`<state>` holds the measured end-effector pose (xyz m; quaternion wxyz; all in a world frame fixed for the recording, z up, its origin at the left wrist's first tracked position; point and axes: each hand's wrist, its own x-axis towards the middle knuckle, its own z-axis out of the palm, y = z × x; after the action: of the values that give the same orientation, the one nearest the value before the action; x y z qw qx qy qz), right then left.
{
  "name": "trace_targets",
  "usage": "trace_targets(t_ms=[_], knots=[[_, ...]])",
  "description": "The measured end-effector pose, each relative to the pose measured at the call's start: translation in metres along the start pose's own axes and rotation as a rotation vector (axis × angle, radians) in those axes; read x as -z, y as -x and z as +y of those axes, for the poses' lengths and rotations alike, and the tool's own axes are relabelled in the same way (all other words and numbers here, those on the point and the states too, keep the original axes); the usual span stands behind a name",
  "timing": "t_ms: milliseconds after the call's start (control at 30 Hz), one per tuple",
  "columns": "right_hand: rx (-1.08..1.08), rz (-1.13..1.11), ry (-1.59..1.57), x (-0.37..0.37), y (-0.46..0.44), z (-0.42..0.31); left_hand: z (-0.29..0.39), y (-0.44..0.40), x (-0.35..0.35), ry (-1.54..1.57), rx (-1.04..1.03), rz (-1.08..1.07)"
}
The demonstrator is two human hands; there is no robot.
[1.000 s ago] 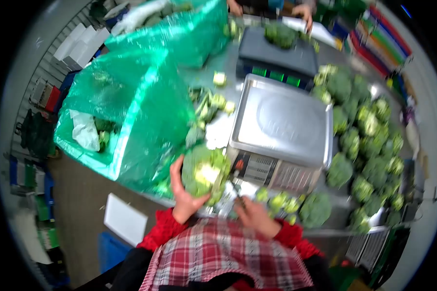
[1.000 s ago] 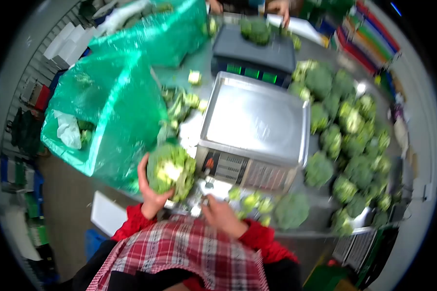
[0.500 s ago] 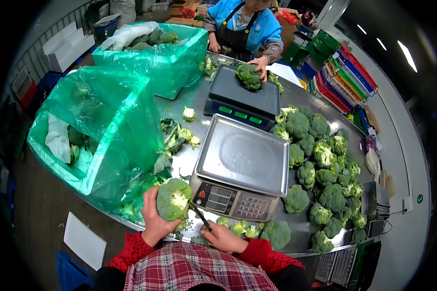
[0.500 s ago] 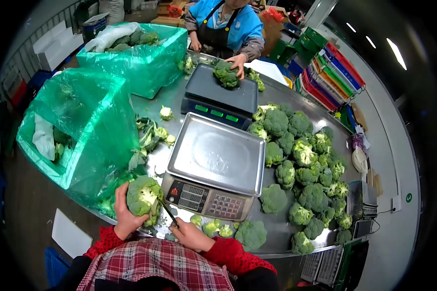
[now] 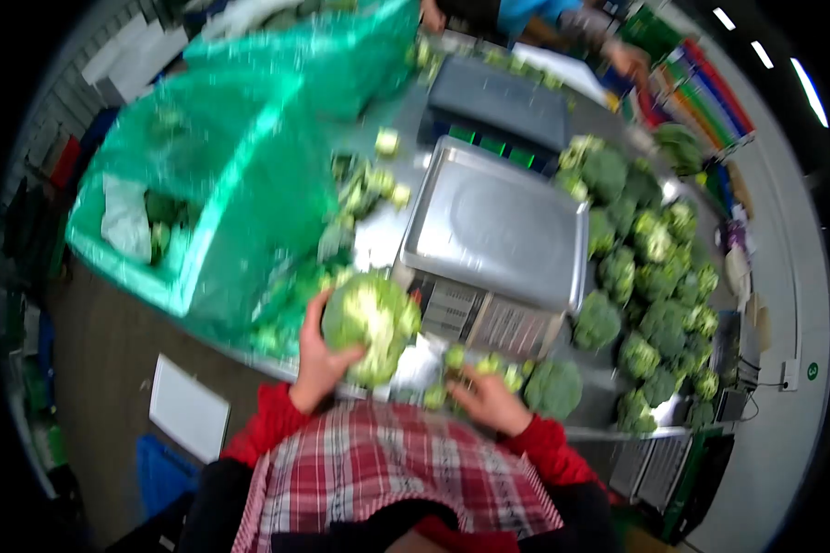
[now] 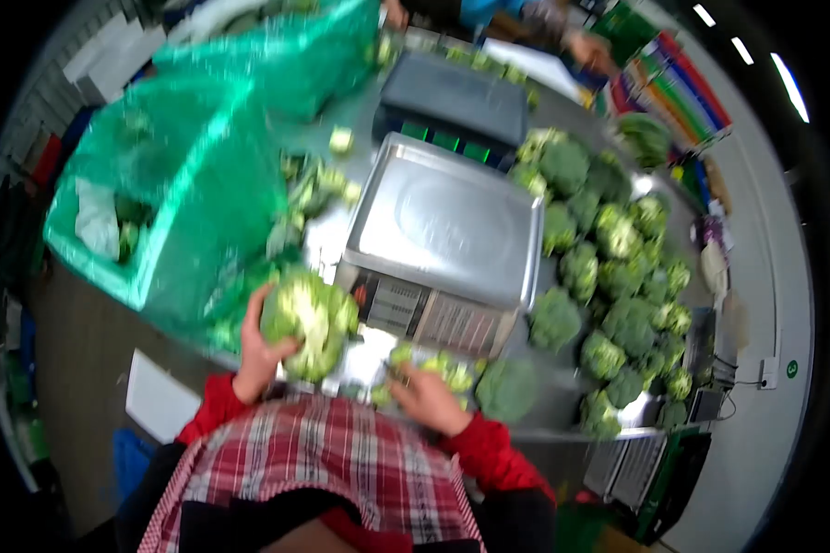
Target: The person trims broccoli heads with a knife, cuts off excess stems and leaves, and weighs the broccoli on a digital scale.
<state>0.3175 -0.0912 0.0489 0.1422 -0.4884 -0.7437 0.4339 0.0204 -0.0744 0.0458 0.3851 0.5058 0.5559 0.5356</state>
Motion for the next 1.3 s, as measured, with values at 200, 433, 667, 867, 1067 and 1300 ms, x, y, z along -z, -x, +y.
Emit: trace_targets(t_ms=[200, 433, 667, 867, 1067, 1300], knots=[[0.032, 0.23, -0.264, -0.022, -0.013, -0.009, 0.011, -0.002, -0.006, 0.407, 0.318, -0.006], [0.166, 0.376, -0.24, -0.019, -0.054, -0.026, 0.005, 0.004, 0.001, 0.228, 0.246, -0.082], [-0.048, 0.274, -0.352, -0.02, -0.052, -0.011, -0.007, 0.006, -0.006, 0.243, 0.209, -0.262], [0.047, 0.264, -0.311, -0.018, -0.033, -0.017, -0.006, 0.001, -0.004, 0.378, 0.335, -0.192], [0.094, 0.139, -0.224, -0.02, -0.024, -0.027, 0.005, -0.01, 0.011, 0.375, 0.231, -0.073], [0.155, 0.2, -0.227, -0.023, -0.029, -0.024, 0.021, -0.018, 0.018, 0.409, 0.203, -0.02]])
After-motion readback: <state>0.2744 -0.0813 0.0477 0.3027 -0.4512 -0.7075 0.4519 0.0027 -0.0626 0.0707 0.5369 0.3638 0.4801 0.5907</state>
